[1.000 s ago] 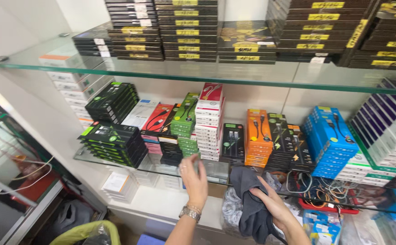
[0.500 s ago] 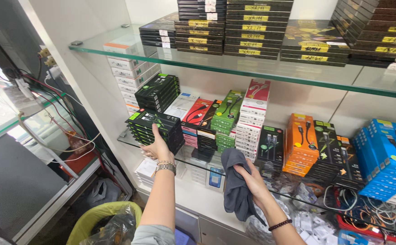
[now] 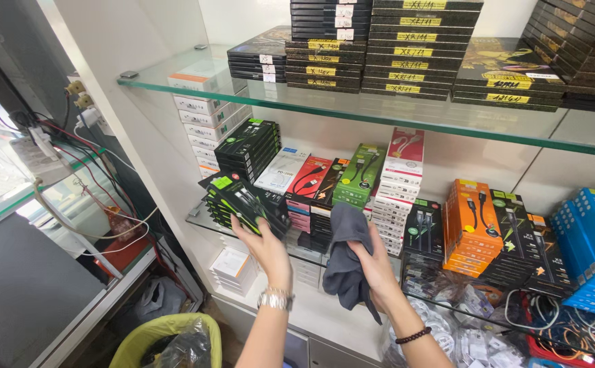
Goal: The person wipes packaged electronics products on a glass display shelf one at a time using a gray cloth, lifting each box, wiping its surfaces, and placing it back on the shelf. They work across several product boxes including charger and cable packaging, occasionally rearranging items on the shelf.
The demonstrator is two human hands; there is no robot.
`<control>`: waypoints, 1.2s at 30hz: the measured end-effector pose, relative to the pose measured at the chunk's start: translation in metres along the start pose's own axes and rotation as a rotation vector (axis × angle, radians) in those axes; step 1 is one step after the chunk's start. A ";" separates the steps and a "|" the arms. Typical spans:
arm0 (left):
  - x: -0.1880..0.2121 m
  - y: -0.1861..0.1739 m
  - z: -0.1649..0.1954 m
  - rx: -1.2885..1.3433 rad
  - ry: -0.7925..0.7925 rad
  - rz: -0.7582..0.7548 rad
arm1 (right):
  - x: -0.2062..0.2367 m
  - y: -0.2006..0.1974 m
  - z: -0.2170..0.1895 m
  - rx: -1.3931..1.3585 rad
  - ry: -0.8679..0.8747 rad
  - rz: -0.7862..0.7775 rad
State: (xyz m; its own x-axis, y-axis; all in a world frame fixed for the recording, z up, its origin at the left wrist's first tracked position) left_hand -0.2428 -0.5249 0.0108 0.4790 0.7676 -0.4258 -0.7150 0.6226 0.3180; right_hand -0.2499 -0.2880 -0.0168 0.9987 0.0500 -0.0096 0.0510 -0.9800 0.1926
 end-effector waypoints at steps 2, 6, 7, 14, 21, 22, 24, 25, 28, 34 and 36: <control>0.041 0.007 0.009 0.275 -0.093 -0.192 | 0.013 0.005 -0.025 0.168 -0.197 0.060; 0.116 0.023 0.001 0.603 -0.501 -0.413 | 0.061 0.026 -0.057 0.755 -0.600 0.039; 0.134 0.029 -0.005 0.748 -0.662 -0.425 | 0.071 0.022 -0.056 0.915 -0.584 0.127; 0.235 0.045 -0.024 0.465 -0.836 -0.830 | 0.079 -0.076 -0.068 0.599 -0.220 0.578; 0.259 0.062 0.000 0.358 -0.267 -1.193 | 0.119 -0.107 -0.079 0.898 -0.658 0.464; 0.259 0.064 0.007 0.379 -0.162 -1.223 | 0.118 -0.111 -0.074 0.962 -0.651 0.489; 0.262 0.066 0.008 0.332 -0.272 -1.231 | 0.114 -0.129 -0.066 1.018 -0.609 0.532; 0.264 0.066 0.010 0.307 -0.329 -1.231 | 0.113 -0.147 -0.065 1.012 -0.566 0.550; 0.267 0.069 0.024 0.503 -0.489 -1.113 | 0.103 -0.205 -0.051 0.417 -0.258 0.543; 0.265 0.098 0.035 0.336 -0.468 -0.968 | 0.099 -0.191 -0.024 0.022 -0.079 0.291; 0.260 0.104 0.031 0.325 -0.511 -0.921 | 0.118 -0.180 -0.010 0.171 -0.086 0.296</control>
State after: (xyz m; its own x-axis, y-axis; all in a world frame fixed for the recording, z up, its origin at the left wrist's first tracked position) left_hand -0.1767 -0.2562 -0.0401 0.9676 -0.0852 -0.2375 0.1562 0.9415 0.2987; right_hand -0.1410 -0.1043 -0.0427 0.9663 -0.2500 -0.0619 -0.2484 -0.9681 0.0323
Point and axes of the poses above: each hand's wrist, its own x-axis away from the middle knuckle, its own y-axis out of the palm, z = x × y, the point moved 6 cm from there along -x, towards the middle knuckle, and after that the axes turned 9 degrees about y, right-handed, at the moved point
